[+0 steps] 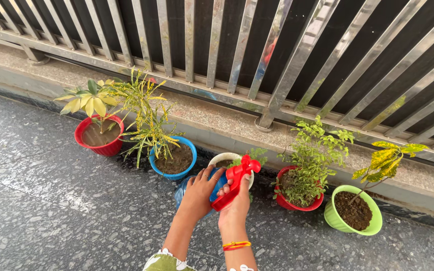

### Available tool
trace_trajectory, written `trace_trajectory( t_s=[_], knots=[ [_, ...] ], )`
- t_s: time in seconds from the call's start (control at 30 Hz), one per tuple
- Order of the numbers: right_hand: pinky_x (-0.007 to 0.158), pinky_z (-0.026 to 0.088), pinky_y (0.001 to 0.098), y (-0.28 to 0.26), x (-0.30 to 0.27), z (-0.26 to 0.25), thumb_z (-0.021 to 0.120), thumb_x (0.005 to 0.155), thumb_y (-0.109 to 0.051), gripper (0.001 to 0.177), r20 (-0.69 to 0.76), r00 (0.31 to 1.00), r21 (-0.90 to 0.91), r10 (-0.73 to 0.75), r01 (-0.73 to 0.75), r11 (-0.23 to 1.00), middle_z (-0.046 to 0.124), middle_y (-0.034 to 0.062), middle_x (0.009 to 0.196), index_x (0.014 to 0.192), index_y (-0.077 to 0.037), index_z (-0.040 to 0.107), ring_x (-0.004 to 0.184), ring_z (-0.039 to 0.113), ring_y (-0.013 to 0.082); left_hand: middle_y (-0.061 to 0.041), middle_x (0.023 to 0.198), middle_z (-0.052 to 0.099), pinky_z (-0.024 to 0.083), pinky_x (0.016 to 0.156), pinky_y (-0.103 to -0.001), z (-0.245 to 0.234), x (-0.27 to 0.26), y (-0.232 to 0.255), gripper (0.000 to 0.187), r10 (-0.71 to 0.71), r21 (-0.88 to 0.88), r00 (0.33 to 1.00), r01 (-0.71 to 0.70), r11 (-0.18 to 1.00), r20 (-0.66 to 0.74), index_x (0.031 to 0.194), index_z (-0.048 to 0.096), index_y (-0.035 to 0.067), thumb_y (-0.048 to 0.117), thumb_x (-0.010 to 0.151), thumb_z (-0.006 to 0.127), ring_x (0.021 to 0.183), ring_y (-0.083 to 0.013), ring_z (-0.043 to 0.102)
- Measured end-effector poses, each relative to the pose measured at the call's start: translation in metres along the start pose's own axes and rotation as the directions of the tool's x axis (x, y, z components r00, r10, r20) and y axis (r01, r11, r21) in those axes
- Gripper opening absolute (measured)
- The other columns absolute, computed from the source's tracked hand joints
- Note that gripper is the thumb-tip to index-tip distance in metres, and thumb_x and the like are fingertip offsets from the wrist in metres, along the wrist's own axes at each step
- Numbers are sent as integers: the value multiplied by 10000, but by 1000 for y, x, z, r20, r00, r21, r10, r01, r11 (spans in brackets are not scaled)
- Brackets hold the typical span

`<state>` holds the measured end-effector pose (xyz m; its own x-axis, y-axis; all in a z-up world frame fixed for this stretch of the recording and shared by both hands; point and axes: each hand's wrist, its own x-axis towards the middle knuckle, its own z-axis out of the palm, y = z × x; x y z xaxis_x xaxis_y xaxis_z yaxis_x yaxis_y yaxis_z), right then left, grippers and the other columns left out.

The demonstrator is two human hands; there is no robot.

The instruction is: The person waters several potted plants lined up along a balcony ledge using a blue spray bottle with a red nozzle. They systematically move from one pot to the next, spraying water onto the soil and leaves of each plant.

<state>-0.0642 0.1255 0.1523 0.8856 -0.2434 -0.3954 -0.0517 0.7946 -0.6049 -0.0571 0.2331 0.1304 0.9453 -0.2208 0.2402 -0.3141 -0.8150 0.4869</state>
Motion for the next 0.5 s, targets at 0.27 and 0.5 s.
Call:
trace_trajectory(
  t_s=[0.27,0.5],
  knots=[
    [584,417,299,5,3,-7,486,1026,-525,431,-60,998,33,9,-7,999,521,-18,738,957,-111,582,622,474,111,-139,1562,396,390,1076,-567,13,-3,-7,923,-7,-14,993,9,1000,115,1528,368,279,162,728,813,1420,-374,420],
    [626,434,315,15,21,-24,472,1047,-474,387,-55,996,62,75,-71,996,512,-13,731,932,-116,564,649,487,127,-100,1597,354,370,1107,-570,11,-3,-2,1180,-101,15,956,100,995,277,1531,336,330,115,552,958,1455,-345,382]
  ],
)
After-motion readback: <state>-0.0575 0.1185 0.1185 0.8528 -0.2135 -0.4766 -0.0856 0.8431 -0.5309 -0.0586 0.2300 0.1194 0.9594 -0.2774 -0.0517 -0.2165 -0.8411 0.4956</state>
